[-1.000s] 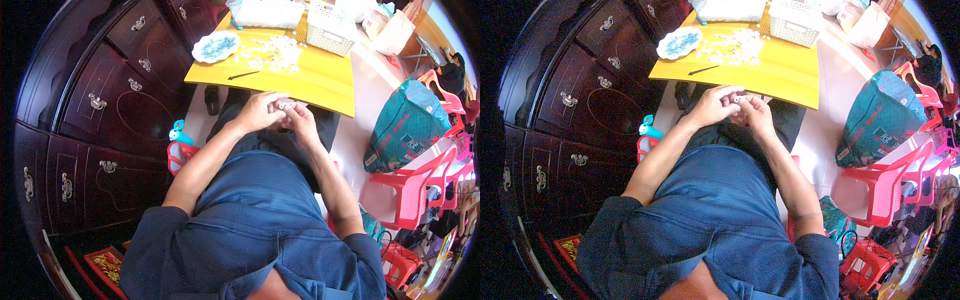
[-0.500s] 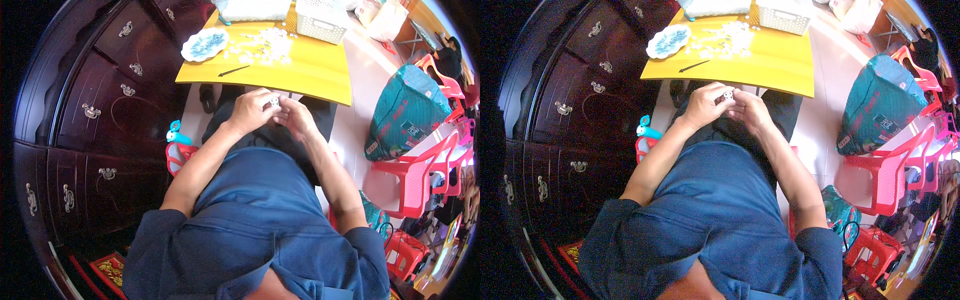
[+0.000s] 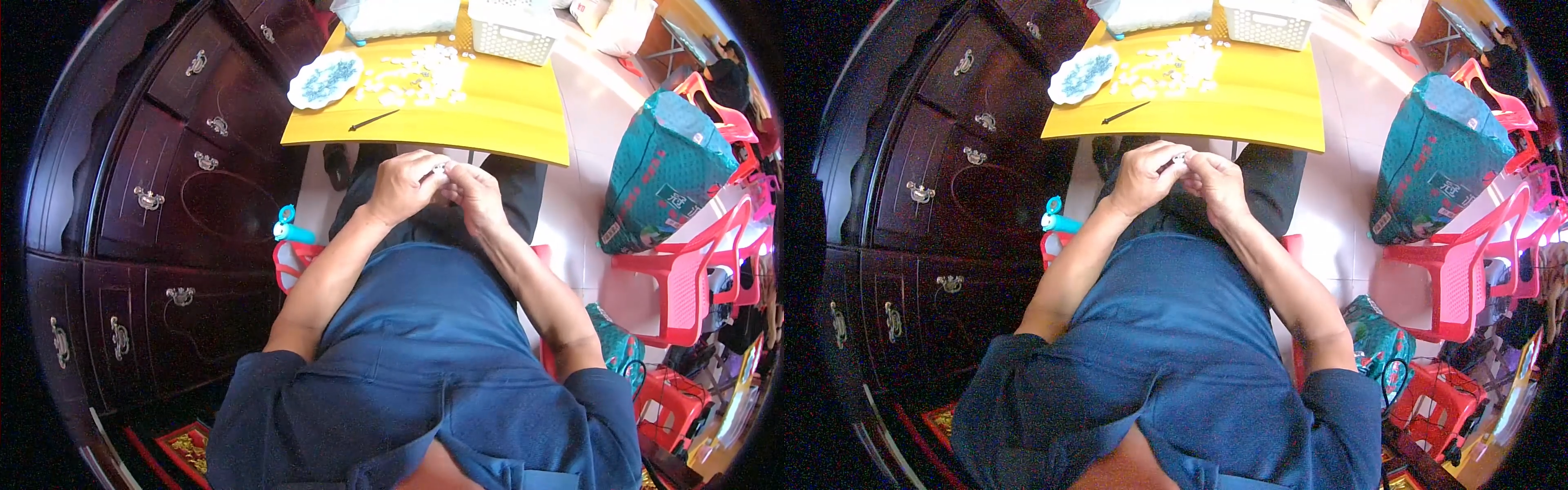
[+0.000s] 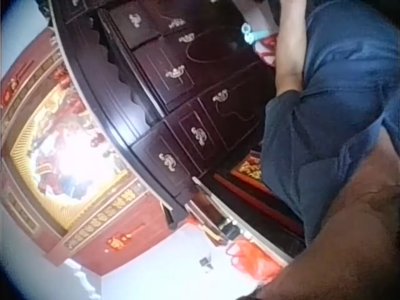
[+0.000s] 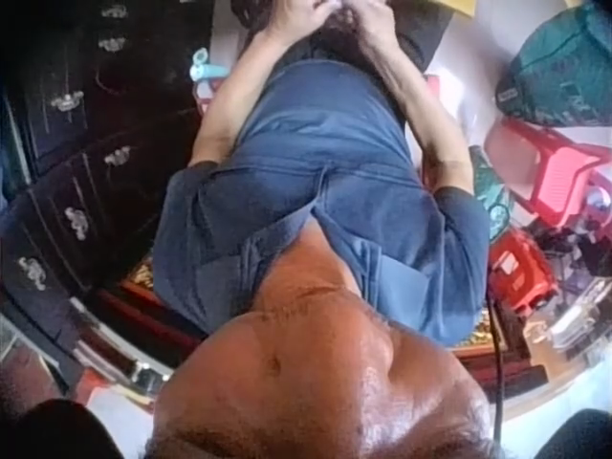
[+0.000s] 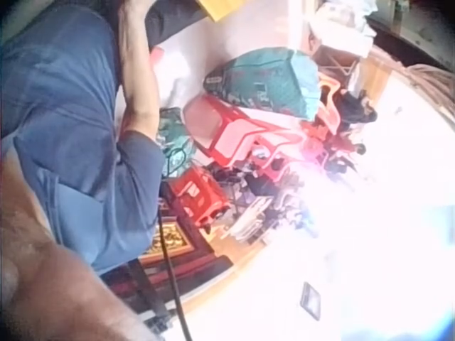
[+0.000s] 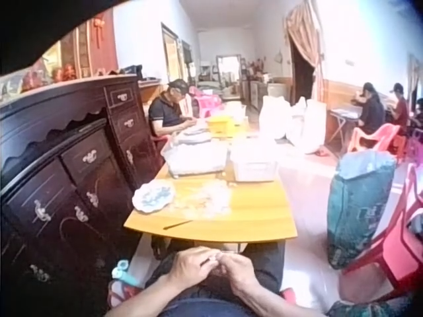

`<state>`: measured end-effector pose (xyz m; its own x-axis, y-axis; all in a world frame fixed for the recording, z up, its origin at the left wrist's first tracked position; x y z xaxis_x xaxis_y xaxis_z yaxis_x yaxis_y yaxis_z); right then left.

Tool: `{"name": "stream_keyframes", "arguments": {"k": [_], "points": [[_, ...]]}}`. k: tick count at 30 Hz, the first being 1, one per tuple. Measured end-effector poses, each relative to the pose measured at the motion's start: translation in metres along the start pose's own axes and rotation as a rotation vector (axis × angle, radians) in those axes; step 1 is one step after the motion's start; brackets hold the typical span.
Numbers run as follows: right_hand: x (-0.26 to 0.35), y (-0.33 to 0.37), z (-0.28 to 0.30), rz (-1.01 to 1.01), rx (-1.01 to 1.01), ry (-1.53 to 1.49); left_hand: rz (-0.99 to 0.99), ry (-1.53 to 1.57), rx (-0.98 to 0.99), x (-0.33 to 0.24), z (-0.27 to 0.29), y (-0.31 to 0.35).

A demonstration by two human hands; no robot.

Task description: Assembling small white plastic components by hand and using tweezers to manipulate smaller parts.

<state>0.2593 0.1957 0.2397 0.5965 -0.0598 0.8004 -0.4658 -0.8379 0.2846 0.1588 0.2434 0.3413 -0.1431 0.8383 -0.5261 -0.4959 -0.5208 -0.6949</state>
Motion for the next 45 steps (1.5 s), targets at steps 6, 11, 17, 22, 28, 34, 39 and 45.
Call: {"name": "stream_keyframes", "arguments": {"k": [6,11,17,22,28,34,39,45], "points": [[0.008,0.003,-0.002,0.065,-0.045,0.013,-0.05,-0.009,-0.018,-0.004,0.0,-0.001],[0.01,0.004,-0.003,0.062,-0.096,0.015,0.018,0.004,0.008,0.0,0.001,-0.002],[0.005,-0.003,-0.006,0.049,0.047,0.014,-0.1,0.011,0.001,-0.001,0.0,-0.002],[0.007,-0.003,-0.004,0.029,0.003,-0.008,0.147,-0.018,-0.023,0.009,0.003,-0.002],[0.01,-0.002,0.0,0.082,-0.05,0.017,0.362,0.121,-0.116,0.034,-0.007,0.011],[0.016,0.005,-0.003,0.081,-0.091,-0.003,0.579,0.289,-0.055,0.055,-0.021,0.022],[0.011,0.002,0.002,0.087,-0.13,0.029,0.631,0.401,-0.016,0.058,-0.029,0.028],[0.011,-0.003,0.006,0.102,-0.12,0.021,0.627,0.378,-0.043,0.051,-0.027,0.026]]}}
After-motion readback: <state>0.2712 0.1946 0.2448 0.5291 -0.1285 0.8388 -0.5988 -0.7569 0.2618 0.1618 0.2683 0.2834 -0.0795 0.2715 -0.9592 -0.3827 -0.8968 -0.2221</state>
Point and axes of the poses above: each hand's wrist, its own y-axis away from the middle knuckle, its own z-axis out of the back of the hand, x = y × z, the point moved 9 cm from there along -y, towards the middle knuckle, and after that the axes turned 13 degrees about -x, right-handed, at the moved point
